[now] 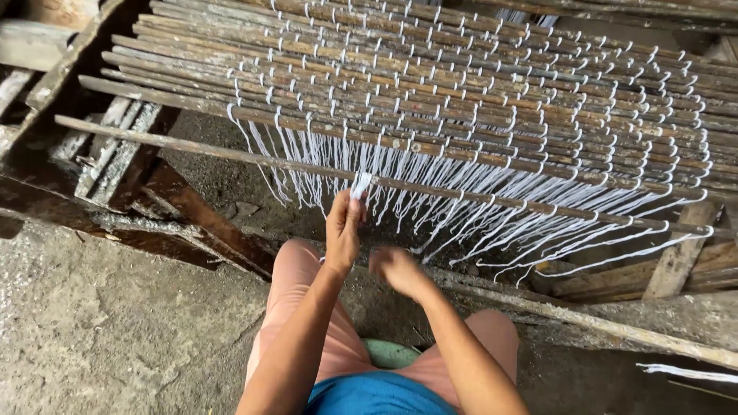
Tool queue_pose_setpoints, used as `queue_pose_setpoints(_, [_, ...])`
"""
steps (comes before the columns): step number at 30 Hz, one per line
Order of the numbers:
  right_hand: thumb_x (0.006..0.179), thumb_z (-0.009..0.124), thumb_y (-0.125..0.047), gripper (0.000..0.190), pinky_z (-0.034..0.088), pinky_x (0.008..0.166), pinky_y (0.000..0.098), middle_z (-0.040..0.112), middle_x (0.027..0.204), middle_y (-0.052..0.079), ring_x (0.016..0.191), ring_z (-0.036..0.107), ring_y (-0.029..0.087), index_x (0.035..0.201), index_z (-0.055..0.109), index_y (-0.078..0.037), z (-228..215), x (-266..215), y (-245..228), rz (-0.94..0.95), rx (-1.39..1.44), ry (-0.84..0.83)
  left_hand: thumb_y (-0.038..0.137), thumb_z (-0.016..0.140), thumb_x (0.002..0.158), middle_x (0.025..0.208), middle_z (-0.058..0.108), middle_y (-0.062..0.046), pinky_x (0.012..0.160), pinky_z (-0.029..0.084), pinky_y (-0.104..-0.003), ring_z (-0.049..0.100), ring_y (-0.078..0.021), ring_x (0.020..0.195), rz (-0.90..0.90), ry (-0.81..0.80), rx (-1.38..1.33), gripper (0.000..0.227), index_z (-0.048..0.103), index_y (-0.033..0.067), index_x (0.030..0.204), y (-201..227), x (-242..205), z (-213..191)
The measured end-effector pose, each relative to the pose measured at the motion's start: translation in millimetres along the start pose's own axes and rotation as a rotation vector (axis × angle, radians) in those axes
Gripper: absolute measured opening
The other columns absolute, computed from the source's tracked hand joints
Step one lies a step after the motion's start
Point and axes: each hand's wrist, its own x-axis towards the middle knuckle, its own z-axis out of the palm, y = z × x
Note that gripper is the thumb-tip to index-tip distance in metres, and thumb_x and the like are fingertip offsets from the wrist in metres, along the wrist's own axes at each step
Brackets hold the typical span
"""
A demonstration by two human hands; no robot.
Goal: The person is weaving or looping white cotton candle wicks around a series of horizontal wooden sticks held in a wooden frame.
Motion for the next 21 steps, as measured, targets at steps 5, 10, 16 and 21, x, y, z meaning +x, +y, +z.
queue_pose_setpoints(5, [0.100,0.068,-0.016,0.015,0.054,0.065,0.0254,0.063,0.084,0.005,0.071,0.060,0.012,0.109,0.067,-0.004,-2.3,19.8,-90.9,-0.536,0.321,0.429,0.032,0.045,0.111,0.070,0.054,-0.004,0.063,0.041,-0.030,0.045,-0.0131,0.065,-0.031,0.043,-0.024,0.028,0.061,0.0091,0.114,32.8,-6.7,9.0])
queue_pose_setpoints(10, [0.098,0.071,-0.010,0.011,0.058,0.068,0.0256,0.068,0.087,0.008,0.073,0.062,0.012,0.104,0.069,-0.001,-3.1,17.3,-119.1,-0.641,0.313,0.522,0.032,0.050,0.109,0.071,0.053,-0.003,0.061,0.041,-0.027,0.045,-0.0108,0.064,-0.025,0.084,-0.030,0.024,0.061,0.0098,0.112,52.3,-4.5,10.0])
queue_pose_setpoints(16, [0.102,0.062,-0.008,0.005,0.053,0.068,0.0241,0.061,0.082,0.004,0.070,0.055,0.010,0.105,0.064,-0.004,-7.2,31.3,-94.3,-0.640,0.447,0.500,0.030,0.049,0.110,0.073,0.050,-0.003,0.057,0.038,-0.026,0.044,-0.0111,0.061,-0.092,0.083,-0.173,0.022,0.059,0.0105,0.111,32.5,-6.5,9.7])
queue_pose_setpoints(21, [0.105,0.056,-0.012,0.006,0.052,0.087,0.0255,0.061,0.099,0.002,0.087,0.061,0.011,0.107,0.060,-0.007,-2.0,16.2,-102.8,-0.627,0.761,0.459,0.027,0.052,0.109,0.080,0.052,-0.003,0.069,0.046,-0.024,0.053,-0.0119,0.075,-0.089,0.139,-0.170,0.020,0.060,0.0089,0.112,23.8,-2.0,9.0])
